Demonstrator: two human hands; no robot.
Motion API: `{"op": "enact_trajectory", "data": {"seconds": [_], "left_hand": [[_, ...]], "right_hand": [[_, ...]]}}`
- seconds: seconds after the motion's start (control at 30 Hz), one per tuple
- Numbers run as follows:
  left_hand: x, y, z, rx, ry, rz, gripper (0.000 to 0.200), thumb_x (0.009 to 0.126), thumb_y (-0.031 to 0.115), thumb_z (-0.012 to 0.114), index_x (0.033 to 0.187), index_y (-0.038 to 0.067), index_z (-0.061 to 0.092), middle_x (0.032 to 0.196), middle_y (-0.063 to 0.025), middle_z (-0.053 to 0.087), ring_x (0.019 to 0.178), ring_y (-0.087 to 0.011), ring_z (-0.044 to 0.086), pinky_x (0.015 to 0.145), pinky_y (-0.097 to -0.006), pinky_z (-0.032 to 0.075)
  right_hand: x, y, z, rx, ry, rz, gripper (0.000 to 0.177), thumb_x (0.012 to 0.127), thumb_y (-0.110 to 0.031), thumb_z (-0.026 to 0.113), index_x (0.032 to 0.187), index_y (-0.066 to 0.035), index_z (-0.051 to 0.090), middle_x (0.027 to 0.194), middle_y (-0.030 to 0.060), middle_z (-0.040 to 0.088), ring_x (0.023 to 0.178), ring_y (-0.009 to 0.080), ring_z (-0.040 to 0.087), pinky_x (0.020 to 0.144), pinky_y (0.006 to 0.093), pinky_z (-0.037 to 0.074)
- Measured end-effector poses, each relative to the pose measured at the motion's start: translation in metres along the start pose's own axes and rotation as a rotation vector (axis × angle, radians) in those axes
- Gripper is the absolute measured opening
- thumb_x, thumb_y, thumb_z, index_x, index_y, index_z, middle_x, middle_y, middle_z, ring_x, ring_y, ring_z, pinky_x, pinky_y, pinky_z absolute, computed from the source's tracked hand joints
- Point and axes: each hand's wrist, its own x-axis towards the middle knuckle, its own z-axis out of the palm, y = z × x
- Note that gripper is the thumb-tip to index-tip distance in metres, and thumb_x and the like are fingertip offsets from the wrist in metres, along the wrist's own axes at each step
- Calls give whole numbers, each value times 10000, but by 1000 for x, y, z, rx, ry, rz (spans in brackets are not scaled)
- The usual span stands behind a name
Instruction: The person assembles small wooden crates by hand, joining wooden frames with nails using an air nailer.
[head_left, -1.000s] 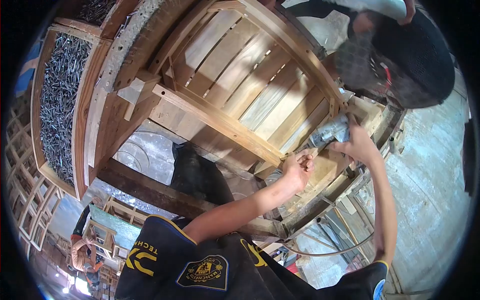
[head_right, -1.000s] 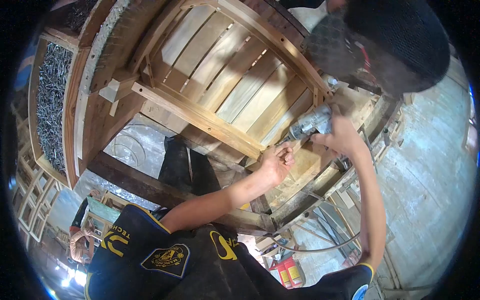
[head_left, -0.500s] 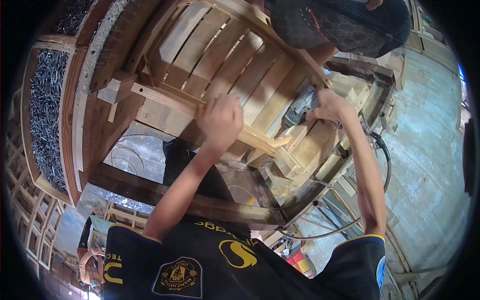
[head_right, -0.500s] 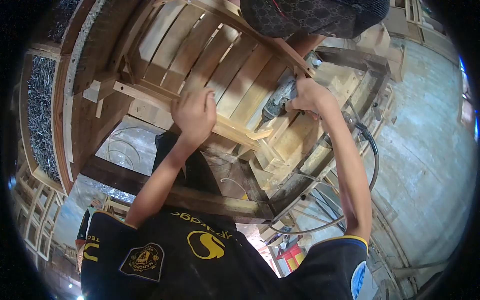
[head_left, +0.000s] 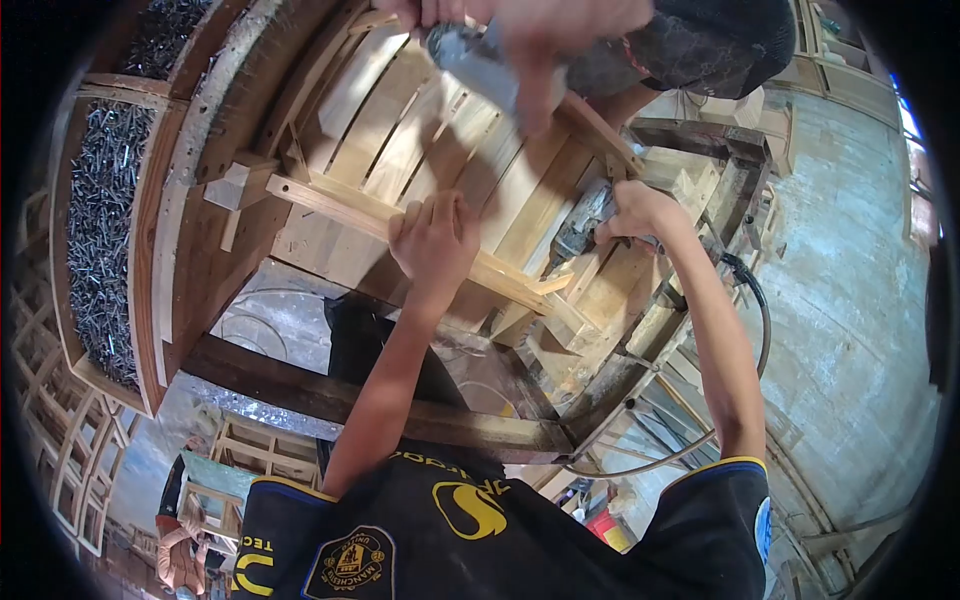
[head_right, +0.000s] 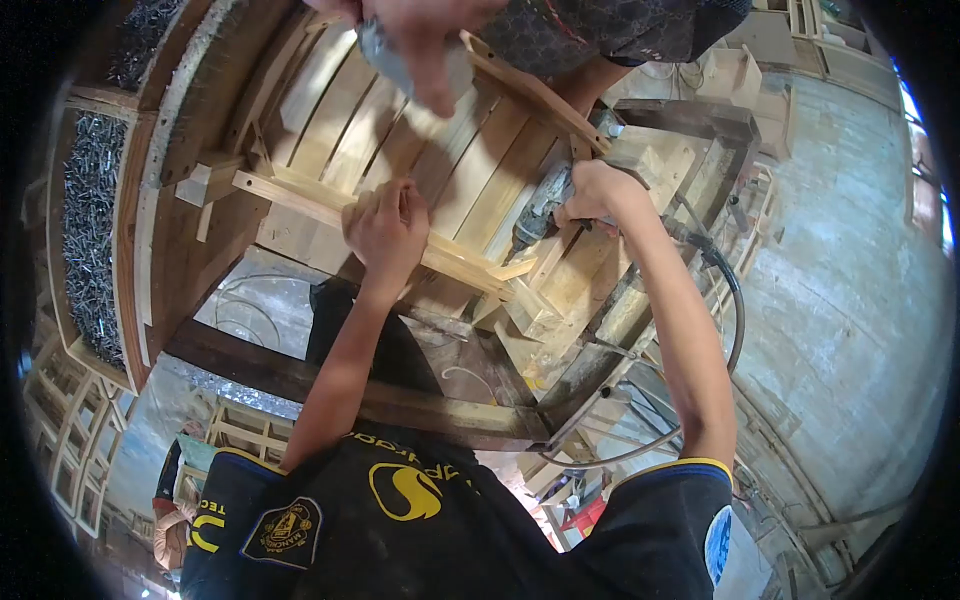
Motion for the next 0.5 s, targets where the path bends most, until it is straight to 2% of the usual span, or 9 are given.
{"op": "enact_trajectory", "data": {"seconds": [0.1, 0.2, 0.23, 0.3, 0.37, 0.43, 0.5], "left_hand": [[0, 1, -3, -17, -57, -23, 25, 811, 189, 618, 827, 171, 618, 667, 17, 594, 638, -232, 575, 623, -398, 375], [0, -1, -3, 7, -24, 13, 18, 816, 192, 608, 819, 174, 607, 651, 9, 577, 624, -246, 564, 604, -406, 366], [-1, -6, 0, 24, -24, 44, 32, 822, 193, 594, 835, 167, 607, 665, 1, 593, 631, -250, 577, 593, -420, 365], [0, -8, 0, 2, -6, 48, 44, 816, 193, 592, 829, 158, 615, 681, -10, 607, 652, -256, 588, 603, -427, 371], [1, -3, -1, -20, -18, 49, 56, 809, 190, 587, 818, 148, 624, 706, -19, 624, 683, -259, 600, 633, -433, 384], [0, -1, -4, -26, -56, 25, 71, 800, 184, 579, 800, 137, 633, 739, -26, 644, 723, -258, 613, 682, -437, 405], [-2, -1, -3, -24, 11, 128, 100, 806, 194, 564, 780, 135, 641, 736, -35, 648, 713, -264, 615, 746, -447, 415]], "right_hand": [[8, 17, 7, 49, 17, -77, 495, 702, -289, 779, 921, 104, 574, 664, 185, 645, 559, 313, 647, 563, 400, 525], [-23, 36, 24, -64, 622, -302, 607, 692, -287, 779, 1090, 65, 488, 750, 208, 662, 687, 381, 659, 662, 425, 536], [-49, 34, 22, -40, 588, -179, 667, 684, -275, 780, 1160, 8, 409, 848, 238, 664, 795, 423, 647, 730, 452, 520], [-119, 29, 25, 170, 615, -56, 639, 678, -306, 774, 1108, 10, 421, 879, 260, 647, 860, 421, 637, 765, 476, 502], [-172, 42, 59, 318, 761, 32, 636, 678, -305, 771, 1109, -9, 409, 810, 247, 650, 778, 435, 638, 702, 494, 503], [-212, 57, 108, 471, 952, -40, 672, 681, -318, 774, 1144, -19, 391, 759, 242, 647, 724, 443, 635, 654, 508, 498], [-234, 62, 161, 477, 993, 111, 708, 684, -332, 781, 1182, -22, 385, 767, 242, 649, 735, 446, 635, 654, 509, 496]]}}
